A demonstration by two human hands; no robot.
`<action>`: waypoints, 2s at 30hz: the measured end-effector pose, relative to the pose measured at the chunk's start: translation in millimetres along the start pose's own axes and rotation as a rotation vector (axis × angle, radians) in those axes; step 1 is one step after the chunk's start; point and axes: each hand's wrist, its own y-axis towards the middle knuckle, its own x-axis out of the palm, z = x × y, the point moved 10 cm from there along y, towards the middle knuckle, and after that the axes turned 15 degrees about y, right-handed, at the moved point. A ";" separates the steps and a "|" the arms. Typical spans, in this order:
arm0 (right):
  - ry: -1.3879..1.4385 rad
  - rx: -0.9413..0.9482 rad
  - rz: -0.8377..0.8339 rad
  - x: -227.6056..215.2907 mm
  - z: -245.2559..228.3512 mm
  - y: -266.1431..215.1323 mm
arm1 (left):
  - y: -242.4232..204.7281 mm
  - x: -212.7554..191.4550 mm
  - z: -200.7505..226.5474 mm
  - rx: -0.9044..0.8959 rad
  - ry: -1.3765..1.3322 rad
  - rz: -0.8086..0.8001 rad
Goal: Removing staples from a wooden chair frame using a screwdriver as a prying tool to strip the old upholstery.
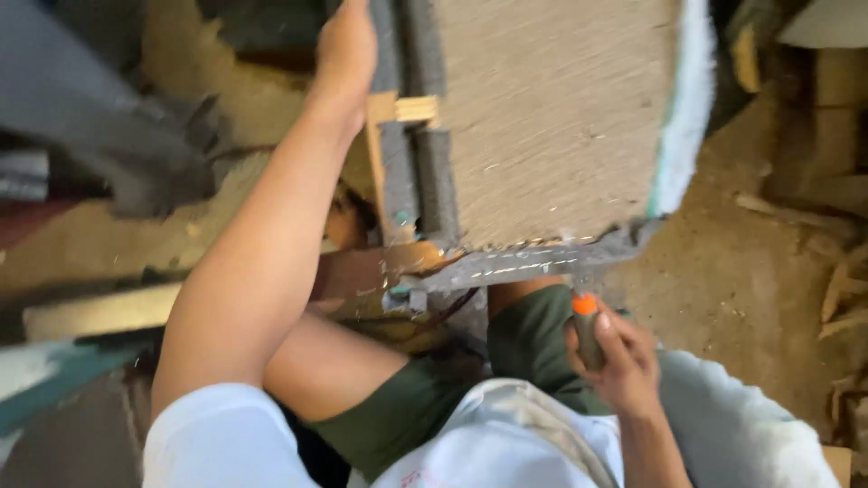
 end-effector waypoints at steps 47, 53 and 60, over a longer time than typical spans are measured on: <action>-2.416 -0.642 0.053 161.8 -91.9 -80.3 | -53.3 1.1 23.5 0.088 -0.038 -0.167; -2.645 -0.684 -0.109 180.9 -82.4 -73.9 | -50.8 1.4 5.1 0.047 -0.058 -0.160; -2.023 -0.057 0.764 85.7 -83.0 -79.0 | -48.2 7.5 -6.0 0.015 -0.073 -0.155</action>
